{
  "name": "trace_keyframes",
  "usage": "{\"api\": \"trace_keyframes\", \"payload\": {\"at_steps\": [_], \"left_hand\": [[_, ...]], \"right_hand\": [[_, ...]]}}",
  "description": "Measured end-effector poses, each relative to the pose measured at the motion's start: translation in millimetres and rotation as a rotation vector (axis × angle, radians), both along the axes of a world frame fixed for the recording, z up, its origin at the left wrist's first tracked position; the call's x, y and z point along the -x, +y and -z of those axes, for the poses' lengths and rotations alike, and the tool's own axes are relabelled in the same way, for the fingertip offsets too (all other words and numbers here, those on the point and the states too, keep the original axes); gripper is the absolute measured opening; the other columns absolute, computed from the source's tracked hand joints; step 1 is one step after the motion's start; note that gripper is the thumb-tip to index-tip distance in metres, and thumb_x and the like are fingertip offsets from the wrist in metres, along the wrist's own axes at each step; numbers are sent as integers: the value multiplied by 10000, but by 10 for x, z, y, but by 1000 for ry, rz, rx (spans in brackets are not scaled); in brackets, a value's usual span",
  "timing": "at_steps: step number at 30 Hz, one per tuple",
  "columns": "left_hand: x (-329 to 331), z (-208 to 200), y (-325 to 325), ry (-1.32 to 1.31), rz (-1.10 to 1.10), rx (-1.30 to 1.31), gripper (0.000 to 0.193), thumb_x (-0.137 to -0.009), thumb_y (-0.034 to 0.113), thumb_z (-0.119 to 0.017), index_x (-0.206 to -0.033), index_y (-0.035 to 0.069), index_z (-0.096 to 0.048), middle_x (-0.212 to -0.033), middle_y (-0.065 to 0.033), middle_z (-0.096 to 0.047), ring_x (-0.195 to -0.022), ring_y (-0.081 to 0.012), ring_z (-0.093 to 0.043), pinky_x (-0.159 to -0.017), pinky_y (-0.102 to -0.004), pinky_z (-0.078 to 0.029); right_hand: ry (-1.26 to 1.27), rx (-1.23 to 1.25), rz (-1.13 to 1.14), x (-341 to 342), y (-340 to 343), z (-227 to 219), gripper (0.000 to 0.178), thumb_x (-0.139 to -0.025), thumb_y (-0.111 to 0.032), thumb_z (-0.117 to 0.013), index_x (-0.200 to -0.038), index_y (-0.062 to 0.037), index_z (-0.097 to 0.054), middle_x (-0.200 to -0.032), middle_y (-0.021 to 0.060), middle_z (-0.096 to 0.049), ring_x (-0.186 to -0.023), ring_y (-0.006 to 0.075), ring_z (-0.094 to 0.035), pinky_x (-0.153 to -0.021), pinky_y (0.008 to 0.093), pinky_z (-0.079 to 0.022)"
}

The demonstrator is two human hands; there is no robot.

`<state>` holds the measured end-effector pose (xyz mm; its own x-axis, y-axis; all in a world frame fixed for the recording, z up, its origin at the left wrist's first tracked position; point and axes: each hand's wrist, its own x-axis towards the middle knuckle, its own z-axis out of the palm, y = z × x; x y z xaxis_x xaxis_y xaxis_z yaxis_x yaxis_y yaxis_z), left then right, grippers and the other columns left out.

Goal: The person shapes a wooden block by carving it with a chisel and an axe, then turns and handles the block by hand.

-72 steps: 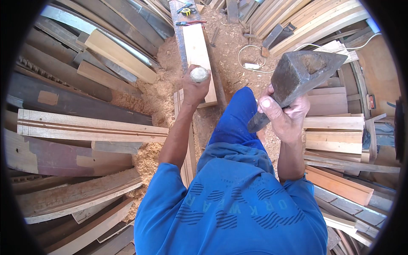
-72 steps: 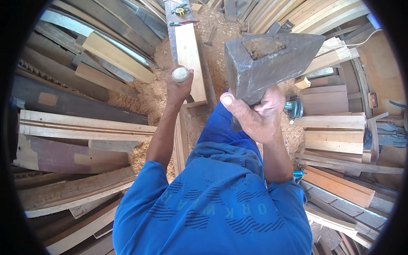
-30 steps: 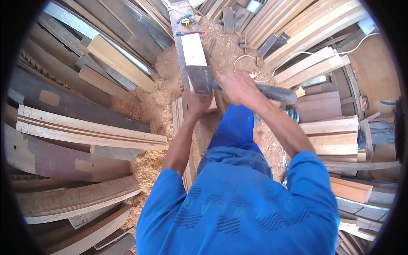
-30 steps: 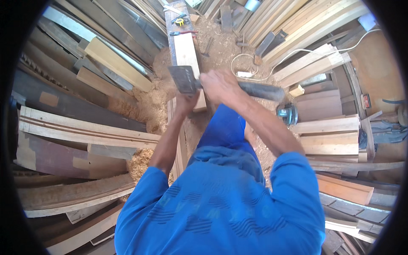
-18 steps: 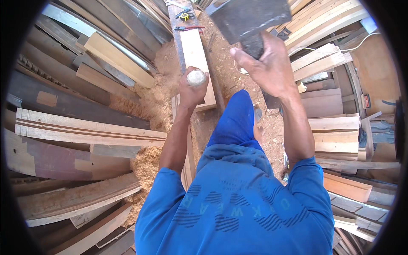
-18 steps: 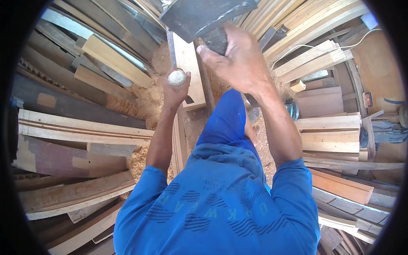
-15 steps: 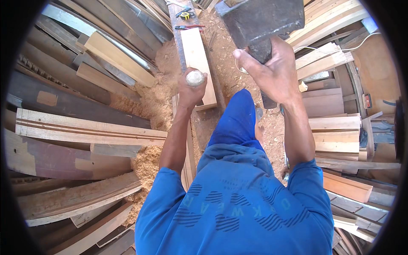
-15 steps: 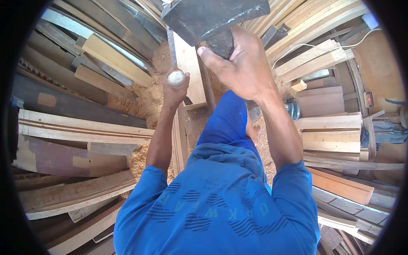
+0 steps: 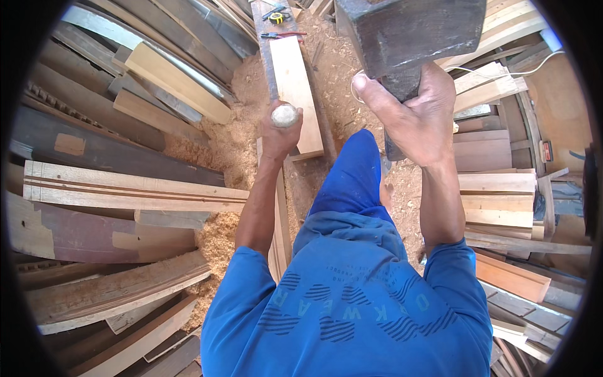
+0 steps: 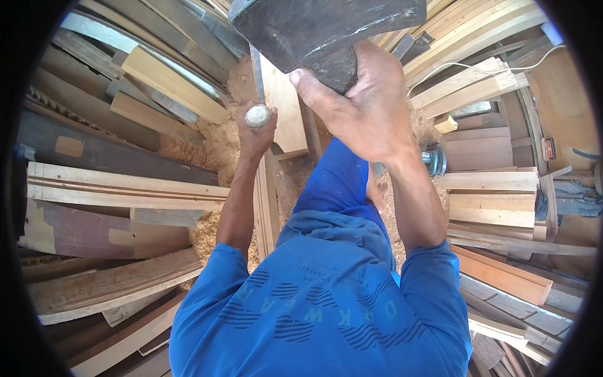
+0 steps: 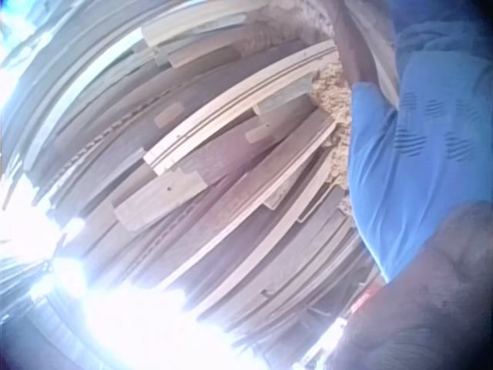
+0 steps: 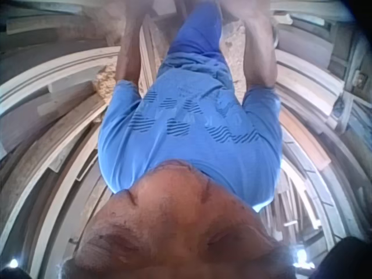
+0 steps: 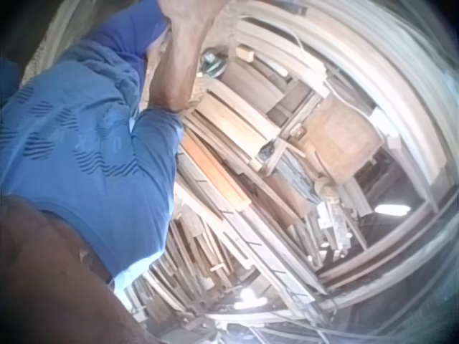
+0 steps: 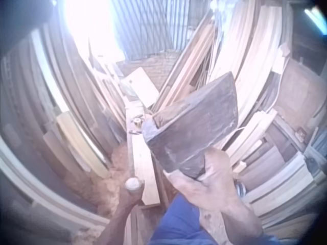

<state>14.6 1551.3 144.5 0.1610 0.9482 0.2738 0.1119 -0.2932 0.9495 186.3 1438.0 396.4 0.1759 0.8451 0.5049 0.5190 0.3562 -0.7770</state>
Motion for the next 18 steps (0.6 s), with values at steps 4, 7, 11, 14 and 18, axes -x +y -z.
{"api": "trace_keyframes", "payload": {"at_steps": [4,7,11,14,18], "left_hand": [[41,-23,-52,0,22,-60,196,-844,111,-786,-860,44,-602,-723,-23,-602,-669,-98,-570,-620,-292,-486],[29,-40,-81,-80,17,44,200,-843,114,-790,-866,45,-603,-722,-23,-603,-669,-93,-567,-617,-288,-483],[17,-121,-96,-34,0,-35,198,-845,111,-788,-867,42,-603,-705,-25,-607,-652,-99,-570,-607,-287,-483],[79,-71,-119,2,-2,-148,185,-843,97,-780,-868,36,-608,-708,-53,-634,-653,-121,-607,-609,-301,-497],[-16,-131,-218,-21,52,-192,161,-838,76,-767,-866,22,-618,-735,-95,-674,-679,-162,-665,-619,-328,-521]], "right_hand": [[-19,-16,-9,-2,26,21,225,-846,-108,-722,-1023,27,-690,-867,78,-720,-758,121,-639,-700,301,-531],[-7,-51,8,72,17,-26,209,-841,-100,-715,-1014,14,-695,-846,64,-709,-741,114,-626,-683,294,-523],[6,-104,-26,96,11,-49,119,-844,-77,-783,-884,-18,-689,-792,17,-683,-710,76,-602,-645,269,-499],[-4,-92,-88,118,42,-2,119,-841,-101,-746,-914,-20,-697,-779,66,-688,-696,131,-627,-636,304,-510],[-383,-10,-84,47,221,648,196,-839,-164,-723,-979,-30,-701,-779,175,-701,-721,292,-702,-625,415,-541]]}}
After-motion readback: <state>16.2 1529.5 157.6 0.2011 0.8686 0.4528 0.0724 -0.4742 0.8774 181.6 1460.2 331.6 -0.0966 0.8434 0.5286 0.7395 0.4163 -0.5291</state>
